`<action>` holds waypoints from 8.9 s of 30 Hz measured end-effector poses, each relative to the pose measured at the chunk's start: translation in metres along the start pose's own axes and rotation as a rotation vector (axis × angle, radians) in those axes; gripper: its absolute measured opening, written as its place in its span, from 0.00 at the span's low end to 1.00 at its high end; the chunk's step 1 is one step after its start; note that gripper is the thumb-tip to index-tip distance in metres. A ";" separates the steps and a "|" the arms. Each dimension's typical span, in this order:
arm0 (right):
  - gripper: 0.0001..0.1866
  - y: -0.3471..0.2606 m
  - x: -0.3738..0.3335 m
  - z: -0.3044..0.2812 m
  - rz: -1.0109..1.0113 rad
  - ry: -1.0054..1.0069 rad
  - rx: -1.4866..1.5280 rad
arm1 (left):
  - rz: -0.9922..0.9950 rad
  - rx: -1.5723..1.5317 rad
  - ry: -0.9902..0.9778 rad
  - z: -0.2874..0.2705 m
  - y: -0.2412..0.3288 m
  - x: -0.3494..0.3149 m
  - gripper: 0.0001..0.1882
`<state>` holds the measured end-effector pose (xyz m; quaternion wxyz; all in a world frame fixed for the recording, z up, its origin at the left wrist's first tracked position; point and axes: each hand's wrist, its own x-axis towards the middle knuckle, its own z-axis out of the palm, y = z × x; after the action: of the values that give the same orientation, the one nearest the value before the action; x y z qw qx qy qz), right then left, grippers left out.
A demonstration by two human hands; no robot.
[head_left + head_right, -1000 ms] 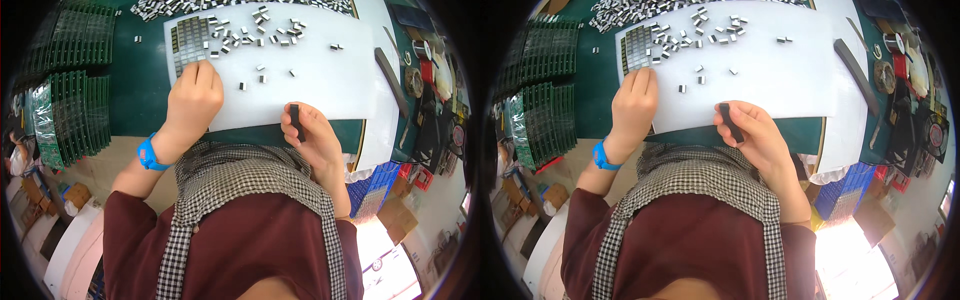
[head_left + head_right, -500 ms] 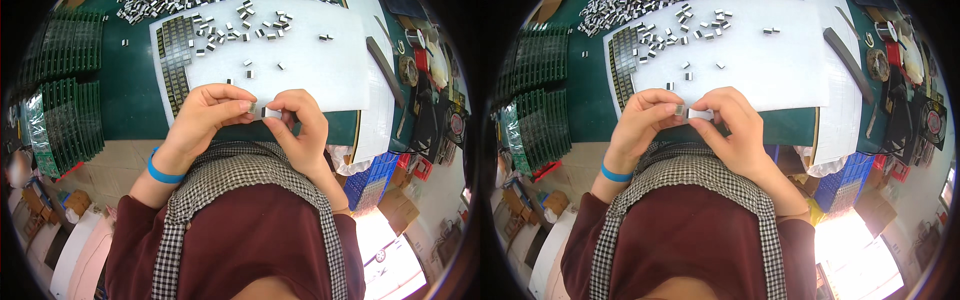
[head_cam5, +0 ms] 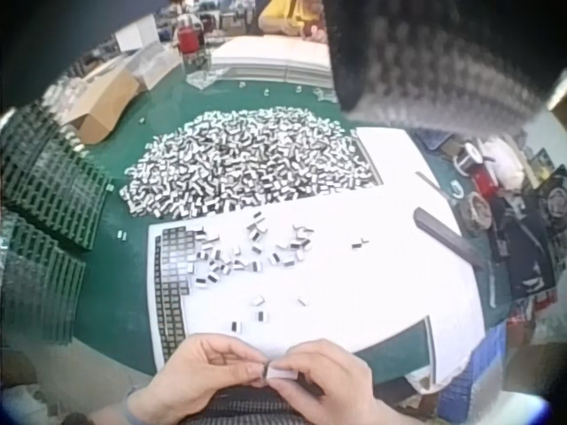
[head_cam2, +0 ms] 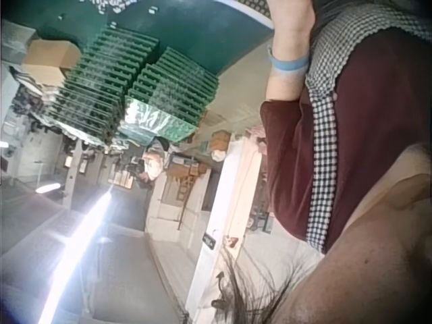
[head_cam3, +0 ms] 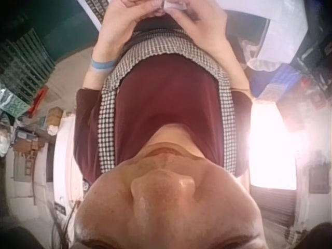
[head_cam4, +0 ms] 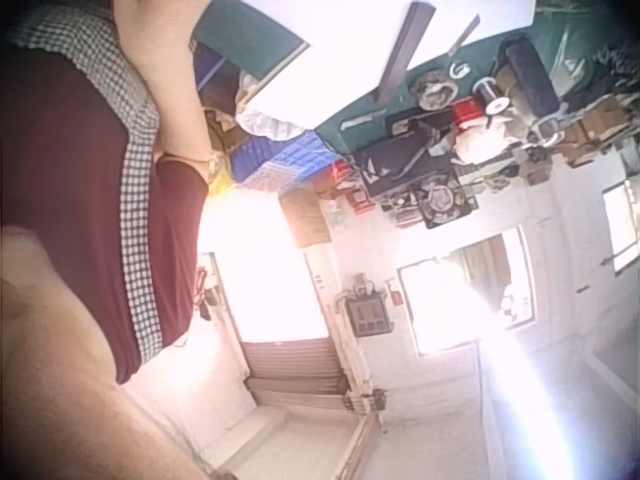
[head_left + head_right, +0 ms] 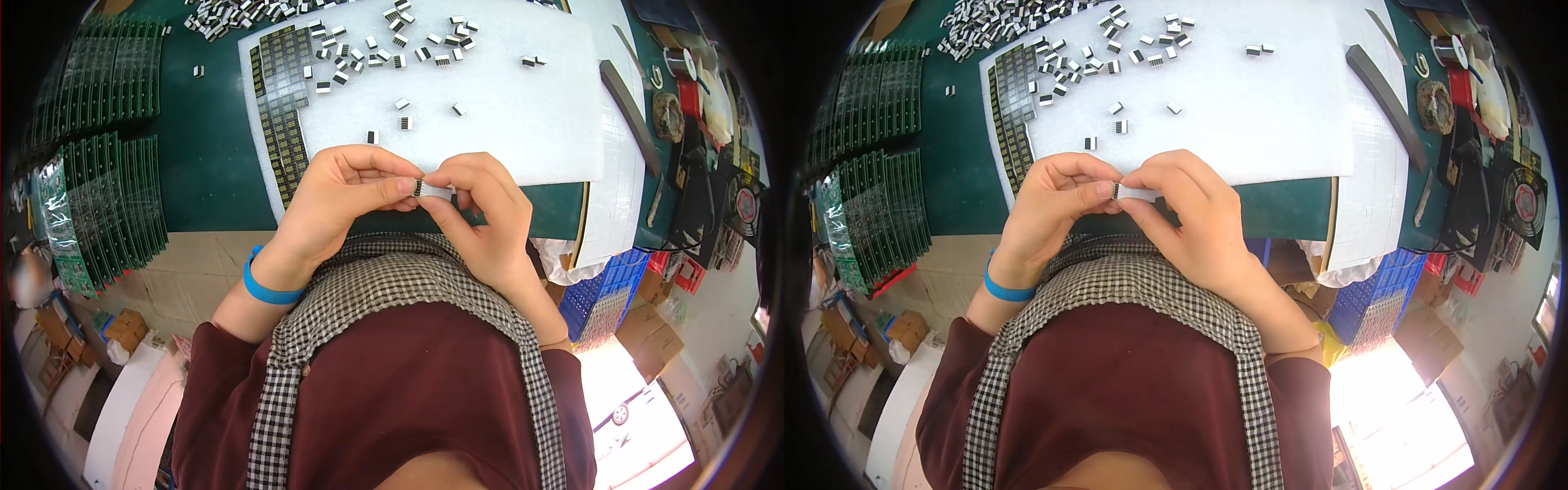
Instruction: The person picks up small rectangular electronic components from a pile and places them onto a white foam sheet. They repeatedly pick up components, align them, and place them down, occasionally adjusting their position. The task involves handling small parts with precision.
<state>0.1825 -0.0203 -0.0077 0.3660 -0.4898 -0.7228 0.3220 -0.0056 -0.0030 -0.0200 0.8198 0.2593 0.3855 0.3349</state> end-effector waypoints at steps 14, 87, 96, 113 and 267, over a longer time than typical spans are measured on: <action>0.10 0.017 -0.004 -0.008 0.685 -0.074 0.873 | 0.778 1.751 0.654 -0.014 0.035 0.004 0.12; 0.07 0.021 -0.005 0.002 0.451 0.023 0.417 | 0.812 2.312 0.625 -0.031 0.025 0.023 0.12; 0.08 0.021 -0.006 0.002 0.343 0.072 0.370 | 1.096 1.972 0.503 -0.047 0.048 0.016 0.08; 0.11 -0.002 0.000 0.003 0.050 0.082 0.056 | 0.035 0.095 0.061 0.005 0.008 0.002 0.17; 0.11 0.011 0.041 0.001 0.722 -0.537 0.806 | 0.398 1.008 0.337 -0.026 0.053 0.011 0.15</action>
<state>0.1765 0.0217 -0.0080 0.1948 -0.4286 -0.3990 0.7868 -0.0400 0.0435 -0.0035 0.4427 0.6291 0.5670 0.2944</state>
